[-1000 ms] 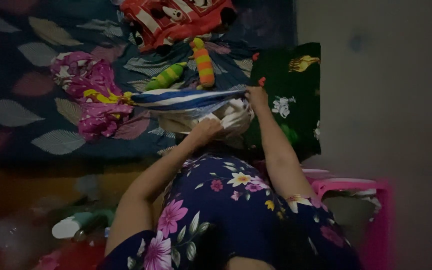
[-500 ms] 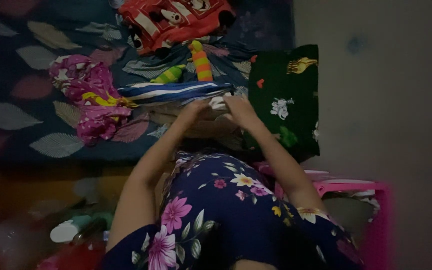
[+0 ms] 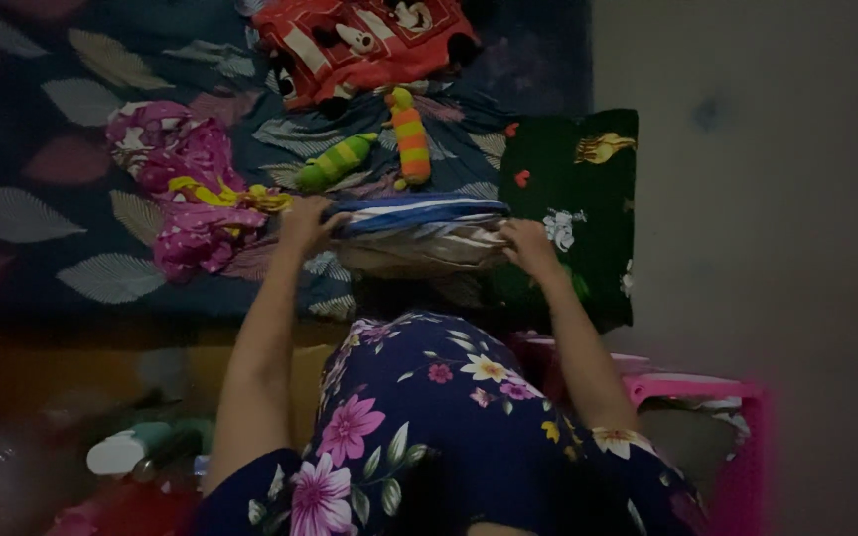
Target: Arranging and folding pillowcases and linens on a bed.
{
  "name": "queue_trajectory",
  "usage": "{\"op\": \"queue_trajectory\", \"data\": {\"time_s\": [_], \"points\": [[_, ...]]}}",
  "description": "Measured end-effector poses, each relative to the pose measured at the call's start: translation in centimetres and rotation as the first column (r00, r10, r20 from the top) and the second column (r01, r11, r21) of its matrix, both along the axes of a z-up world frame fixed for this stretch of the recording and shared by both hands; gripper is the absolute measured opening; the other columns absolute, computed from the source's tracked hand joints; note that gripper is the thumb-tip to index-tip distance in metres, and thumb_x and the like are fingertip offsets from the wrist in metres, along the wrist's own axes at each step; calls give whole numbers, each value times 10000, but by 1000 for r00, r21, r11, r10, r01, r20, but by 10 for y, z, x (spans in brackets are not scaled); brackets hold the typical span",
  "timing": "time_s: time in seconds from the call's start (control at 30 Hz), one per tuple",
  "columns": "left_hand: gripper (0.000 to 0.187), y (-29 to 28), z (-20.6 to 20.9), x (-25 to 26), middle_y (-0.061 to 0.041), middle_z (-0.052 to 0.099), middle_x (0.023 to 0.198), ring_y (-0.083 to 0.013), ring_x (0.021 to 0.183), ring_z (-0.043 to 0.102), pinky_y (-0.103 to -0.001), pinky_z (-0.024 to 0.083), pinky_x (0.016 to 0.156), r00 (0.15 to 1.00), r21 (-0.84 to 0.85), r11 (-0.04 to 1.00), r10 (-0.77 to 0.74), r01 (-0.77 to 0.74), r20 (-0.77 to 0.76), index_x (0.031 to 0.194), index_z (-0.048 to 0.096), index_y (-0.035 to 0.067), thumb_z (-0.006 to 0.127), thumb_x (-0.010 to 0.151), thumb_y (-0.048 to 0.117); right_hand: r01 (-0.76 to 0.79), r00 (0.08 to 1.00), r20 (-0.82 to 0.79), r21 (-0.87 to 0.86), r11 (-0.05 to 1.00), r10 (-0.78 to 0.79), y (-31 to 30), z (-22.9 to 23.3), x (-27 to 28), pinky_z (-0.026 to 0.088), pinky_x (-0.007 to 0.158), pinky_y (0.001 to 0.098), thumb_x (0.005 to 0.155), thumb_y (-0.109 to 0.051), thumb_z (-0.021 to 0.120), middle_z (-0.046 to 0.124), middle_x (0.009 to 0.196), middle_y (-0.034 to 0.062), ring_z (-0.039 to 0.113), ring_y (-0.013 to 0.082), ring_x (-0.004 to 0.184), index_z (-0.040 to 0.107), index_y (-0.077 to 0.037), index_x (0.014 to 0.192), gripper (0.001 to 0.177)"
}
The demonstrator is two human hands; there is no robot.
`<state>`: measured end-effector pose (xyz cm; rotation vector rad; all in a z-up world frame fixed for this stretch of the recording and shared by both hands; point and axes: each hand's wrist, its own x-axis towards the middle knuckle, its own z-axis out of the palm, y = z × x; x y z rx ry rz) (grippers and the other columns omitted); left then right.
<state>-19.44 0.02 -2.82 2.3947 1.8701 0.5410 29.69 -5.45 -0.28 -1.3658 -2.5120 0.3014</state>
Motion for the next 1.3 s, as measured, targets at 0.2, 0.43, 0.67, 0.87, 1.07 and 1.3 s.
{"op": "queue_trajectory", "data": {"time_s": [0.2,0.43,0.67,0.87,1.07,1.3], "points": [[328,17,-18,40,-150,710,1139,-372,1085,648,-483,517,892,961,-95,994,-28,56,274,1162,744,79,623,1036,358,95,995,60,-256,962,-82,8,17,-43,488,904,526,805,-327,830,653,1078,211,614,425,1041,647,-21,1103,464],[219,17,15,68,-164,704,1049,-366,995,691,-443,536,854,718,-99,995,67,3,693,1096,699,33,597,1057,223,67,995,-76,-2,998,-67,27,-24,-164,472,909,553,743,-414,856,643,1193,291,590,486,1077,628,42,1209,691],[180,17,24,40,-185,665,1016,-403,975,622,-487,496,826,905,67,997,15,-48,424,1071,701,23,592,1007,152,-24,999,14,-375,927,31,25,-53,-141,529,848,521,883,-282,795,711,1124,182,675,404,1041,650,-103,1241,426],[149,9,-39,18,-162,647,953,-375,958,605,-504,492,836,993,48,998,23,-28,116,1043,715,81,616,946,135,-101,974,-224,-332,938,26,-14,-34,-66,542,882,464,748,-168,827,720,1191,154,683,380,1096,660,-110,1307,587],[235,-10,-92,36,-183,663,1057,-407,1027,598,-539,495,872,986,-244,965,129,-99,106,1102,731,114,657,968,293,41,937,-313,-344,938,-155,-24,-35,-15,554,903,418,731,-96,809,698,1236,166,695,348,1105,633,-56,1271,569],[545,23,8,91,-161,666,1353,-324,1253,645,-438,511,1043,542,-466,816,235,341,807,1367,618,97,625,999,498,93,929,-318,-290,952,-187,-5,-46,-52,520,891,463,782,-132,796,674,1100,171,662,384,1081,624,-33,1132,402]]}}
